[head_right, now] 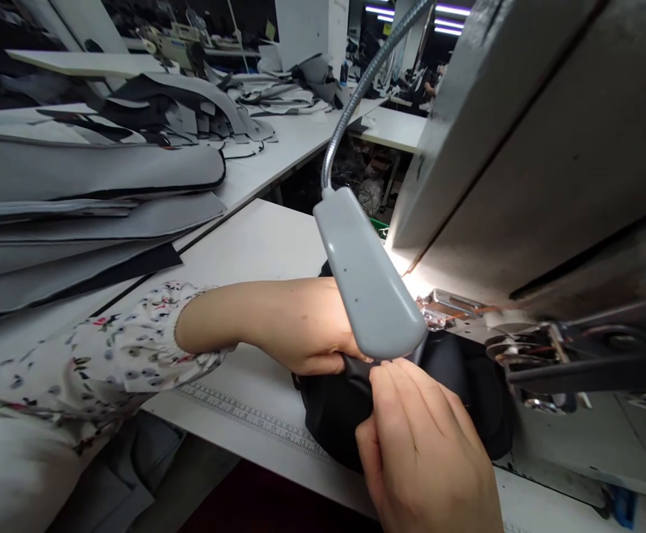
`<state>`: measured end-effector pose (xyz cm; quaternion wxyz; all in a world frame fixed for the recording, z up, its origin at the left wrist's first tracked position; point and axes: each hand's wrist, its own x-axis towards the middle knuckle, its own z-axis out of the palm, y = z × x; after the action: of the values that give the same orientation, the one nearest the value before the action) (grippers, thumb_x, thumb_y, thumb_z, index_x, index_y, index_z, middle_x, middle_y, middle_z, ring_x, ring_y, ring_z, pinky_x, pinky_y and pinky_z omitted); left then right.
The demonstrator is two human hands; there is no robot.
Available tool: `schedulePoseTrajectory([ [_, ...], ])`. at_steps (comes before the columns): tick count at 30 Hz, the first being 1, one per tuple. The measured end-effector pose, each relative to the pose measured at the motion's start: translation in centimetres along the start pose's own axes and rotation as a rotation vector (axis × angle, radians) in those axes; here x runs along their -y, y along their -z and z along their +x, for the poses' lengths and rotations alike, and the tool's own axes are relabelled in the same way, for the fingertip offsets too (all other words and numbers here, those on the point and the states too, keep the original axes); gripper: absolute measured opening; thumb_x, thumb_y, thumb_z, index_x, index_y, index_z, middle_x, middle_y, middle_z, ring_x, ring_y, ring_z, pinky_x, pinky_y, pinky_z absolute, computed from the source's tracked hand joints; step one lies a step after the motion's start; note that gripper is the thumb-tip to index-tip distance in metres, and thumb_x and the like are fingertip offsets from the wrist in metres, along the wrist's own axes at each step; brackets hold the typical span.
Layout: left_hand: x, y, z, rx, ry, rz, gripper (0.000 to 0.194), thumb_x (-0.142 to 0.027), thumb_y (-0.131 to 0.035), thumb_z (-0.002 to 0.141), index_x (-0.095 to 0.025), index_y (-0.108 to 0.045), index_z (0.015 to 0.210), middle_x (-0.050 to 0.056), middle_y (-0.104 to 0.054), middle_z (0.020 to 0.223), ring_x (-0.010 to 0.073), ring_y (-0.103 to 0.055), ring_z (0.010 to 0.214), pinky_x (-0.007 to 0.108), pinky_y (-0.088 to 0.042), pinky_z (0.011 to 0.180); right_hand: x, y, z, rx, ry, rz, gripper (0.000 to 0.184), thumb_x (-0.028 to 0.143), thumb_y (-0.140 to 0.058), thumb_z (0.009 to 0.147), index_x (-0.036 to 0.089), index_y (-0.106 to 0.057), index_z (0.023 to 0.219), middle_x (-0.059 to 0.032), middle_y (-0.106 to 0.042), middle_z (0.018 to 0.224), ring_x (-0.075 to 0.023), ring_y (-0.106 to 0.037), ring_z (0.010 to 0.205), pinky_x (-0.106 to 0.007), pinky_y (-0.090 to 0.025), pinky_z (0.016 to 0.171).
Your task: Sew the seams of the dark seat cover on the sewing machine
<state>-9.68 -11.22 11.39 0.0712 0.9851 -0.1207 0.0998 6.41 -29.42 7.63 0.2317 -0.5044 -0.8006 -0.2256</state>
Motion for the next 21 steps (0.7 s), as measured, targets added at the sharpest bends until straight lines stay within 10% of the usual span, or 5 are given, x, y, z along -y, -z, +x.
schedulePoseTrajectory([
  [21,-1.0,-1.2,-0.5,-0.049,0.113,0.025,0.023,-0.018,-0.07,0.087,-0.017,-0.077,0.109,0.008,-0.076,0.123,0.0274,-0.069,0.111,0.04,-0.048,0.103,0.8,-1.0,-2.0,-0.028,-0.172,0.081,0.039,0.014,-0.055,0.098,0.006,-0.061,0.136,-0.0177,-0.068,0.134,-0.0317,-0.065,0.124,-0.045,-0.049,0.107],
])
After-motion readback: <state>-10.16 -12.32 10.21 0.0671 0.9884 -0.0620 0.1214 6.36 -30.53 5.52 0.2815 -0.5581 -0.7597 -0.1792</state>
